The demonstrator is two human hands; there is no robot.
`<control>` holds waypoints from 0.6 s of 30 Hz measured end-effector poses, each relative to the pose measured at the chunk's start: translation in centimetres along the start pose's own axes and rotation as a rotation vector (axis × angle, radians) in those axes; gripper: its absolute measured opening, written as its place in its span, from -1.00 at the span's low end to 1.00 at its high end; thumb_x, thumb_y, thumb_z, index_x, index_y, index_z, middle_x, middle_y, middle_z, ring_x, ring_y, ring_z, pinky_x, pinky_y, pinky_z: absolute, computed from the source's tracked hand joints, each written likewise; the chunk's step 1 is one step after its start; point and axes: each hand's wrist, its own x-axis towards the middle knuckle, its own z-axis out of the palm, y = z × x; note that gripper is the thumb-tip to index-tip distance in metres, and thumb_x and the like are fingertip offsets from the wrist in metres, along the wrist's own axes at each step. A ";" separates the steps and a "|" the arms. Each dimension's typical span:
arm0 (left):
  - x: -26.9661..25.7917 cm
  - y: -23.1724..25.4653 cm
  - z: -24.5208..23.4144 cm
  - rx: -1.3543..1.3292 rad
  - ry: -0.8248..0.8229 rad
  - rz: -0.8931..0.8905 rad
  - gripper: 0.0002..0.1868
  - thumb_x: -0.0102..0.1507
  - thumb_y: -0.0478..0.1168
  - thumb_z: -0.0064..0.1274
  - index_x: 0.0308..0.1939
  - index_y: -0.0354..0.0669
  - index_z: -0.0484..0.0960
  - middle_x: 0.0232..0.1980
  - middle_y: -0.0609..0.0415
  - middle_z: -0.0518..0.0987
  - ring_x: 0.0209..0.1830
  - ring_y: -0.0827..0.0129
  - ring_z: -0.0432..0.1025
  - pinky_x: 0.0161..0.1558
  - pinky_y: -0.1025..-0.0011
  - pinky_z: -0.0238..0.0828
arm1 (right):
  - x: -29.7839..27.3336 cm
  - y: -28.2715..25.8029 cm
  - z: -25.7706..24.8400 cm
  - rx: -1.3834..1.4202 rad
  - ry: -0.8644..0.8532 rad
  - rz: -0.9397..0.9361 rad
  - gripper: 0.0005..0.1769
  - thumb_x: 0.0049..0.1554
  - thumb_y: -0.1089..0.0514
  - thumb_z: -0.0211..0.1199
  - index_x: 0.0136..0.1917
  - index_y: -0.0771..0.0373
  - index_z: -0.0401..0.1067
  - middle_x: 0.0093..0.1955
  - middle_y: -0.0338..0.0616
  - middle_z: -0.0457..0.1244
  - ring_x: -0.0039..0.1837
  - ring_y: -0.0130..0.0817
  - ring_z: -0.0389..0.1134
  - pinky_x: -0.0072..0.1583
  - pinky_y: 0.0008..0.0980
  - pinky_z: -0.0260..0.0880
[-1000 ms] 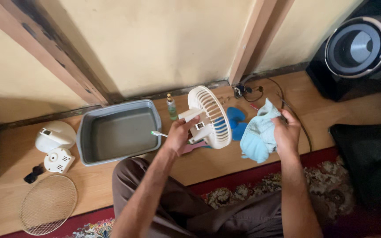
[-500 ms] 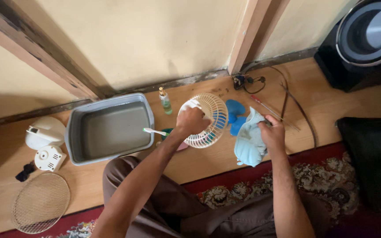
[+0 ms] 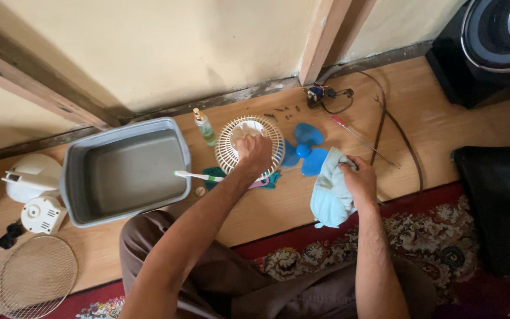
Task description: The person cleans a disassembled white fan cage using a light blue cloth, wiping the interior and exterior surfaces. The person then uses a screwdriver to adjust a small white plastic bracket on the fan cage.
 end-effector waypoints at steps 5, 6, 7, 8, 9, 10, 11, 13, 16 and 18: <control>0.7 0.8 3.1 0.175 0.156 0.023 -0.84 0.10 -0.17 0.19 -0.27 -0.04 0.76 -0.19 0.01 0.66 -0.08 0.08 0.51 -0.13 0.03 0.37 | 0.7 0.4 -0.5 0.115 -0.008 0.140 -0.71 0.13 0.18 0.31 0.10 0.36 0.54 -0.06 -0.06 0.41 -0.05 -0.40 0.39 -0.02 -0.38 0.39; 0.7 1.0 3.4 0.218 0.215 0.033 -0.85 0.10 -0.16 0.21 -0.27 -0.03 0.76 -0.20 0.03 0.65 -0.10 0.09 0.51 -0.13 0.01 0.37 | 0.8 0.5 -0.5 0.137 -0.007 0.148 -0.71 0.13 0.17 0.32 0.09 0.36 0.54 -0.06 -0.07 0.41 -0.06 -0.40 0.38 -0.02 -0.38 0.38; 1.0 1.3 3.4 0.224 0.154 -0.006 -0.86 0.16 -0.17 0.20 -0.23 -0.03 0.76 -0.16 0.02 0.65 -0.07 0.08 0.50 -0.12 0.02 0.36 | 0.9 0.6 -0.6 0.136 -0.001 0.138 -0.71 0.13 0.17 0.32 0.09 0.36 0.54 -0.06 -0.07 0.41 -0.06 -0.40 0.39 -0.02 -0.38 0.38; 1.2 1.7 3.3 0.229 0.092 -0.044 -0.87 0.22 -0.19 0.19 -0.18 -0.04 0.75 -0.13 0.01 0.65 -0.03 0.06 0.49 -0.11 0.03 0.36 | 1.0 0.8 -0.5 0.134 0.006 0.130 -0.71 0.13 0.17 0.32 0.09 0.35 0.54 -0.06 -0.07 0.42 -0.05 -0.40 0.39 -0.01 -0.39 0.39; 1.4 2.2 3.2 0.235 0.030 -0.082 -0.88 0.27 -0.20 0.18 -0.13 -0.04 0.75 -0.09 0.00 0.65 0.00 0.04 0.49 -0.10 0.04 0.36 | 1.0 0.9 -0.5 0.133 0.013 0.122 -0.71 0.12 0.17 0.32 0.09 0.35 0.54 -0.06 -0.07 0.42 -0.05 -0.40 0.40 -0.01 -0.39 0.39; 1.4 2.8 2.9 0.297 0.078 -0.036 -0.77 0.18 -0.15 0.21 -0.10 -0.07 0.72 -0.04 -0.02 0.62 0.04 0.06 0.45 -0.07 0.05 0.34 | 1.1 1.1 -0.5 0.103 0.016 0.110 -0.71 0.13 0.17 0.32 0.08 0.36 0.55 -0.06 -0.05 0.43 -0.05 -0.39 0.40 0.00 -0.38 0.39; 1.3 3.4 2.7 0.358 0.126 0.010 -0.64 0.08 -0.11 0.25 -0.06 -0.10 0.70 0.00 -0.04 0.59 0.08 0.07 0.41 -0.04 0.06 0.32 | 1.0 1.2 -0.4 0.072 0.020 0.098 -0.71 0.13 0.16 0.33 0.08 0.37 0.55 -0.07 -0.03 0.43 -0.05 -0.37 0.41 0.00 -0.37 0.39; 1.7 4.8 1.9 0.314 0.187 0.114 -0.49 0.04 -0.04 0.28 0.01 -0.16 0.64 0.09 -0.08 0.54 0.17 0.06 0.36 0.06 0.06 0.29 | 1.2 1.3 -0.3 0.042 0.031 0.082 -0.71 0.13 0.16 0.33 0.07 0.37 0.55 -0.07 -0.01 0.44 -0.05 -0.35 0.41 0.01 -0.35 0.39; 3.0 6.8 1.3 0.039 0.180 0.220 -0.37 0.11 0.03 0.30 0.14 -0.25 0.51 0.19 -0.16 0.49 0.27 0.00 0.32 0.22 0.01 0.25 | 1.3 1.1 -0.3 0.048 0.046 0.077 -0.70 0.13 0.15 0.32 0.09 0.36 0.55 -0.06 -0.01 0.44 -0.04 -0.35 0.42 0.02 -0.35 0.39; 4.4 7.6 1.5 -0.080 0.134 0.211 -0.19 0.07 0.07 0.35 0.24 -0.31 0.39 0.23 -0.22 0.45 0.29 -0.05 0.29 0.27 -0.01 0.20 | 1.2 1.1 -0.4 0.069 0.055 0.073 -0.69 0.12 0.14 0.32 0.10 0.35 0.54 -0.05 -0.04 0.43 -0.02 -0.36 0.42 0.03 -0.36 0.39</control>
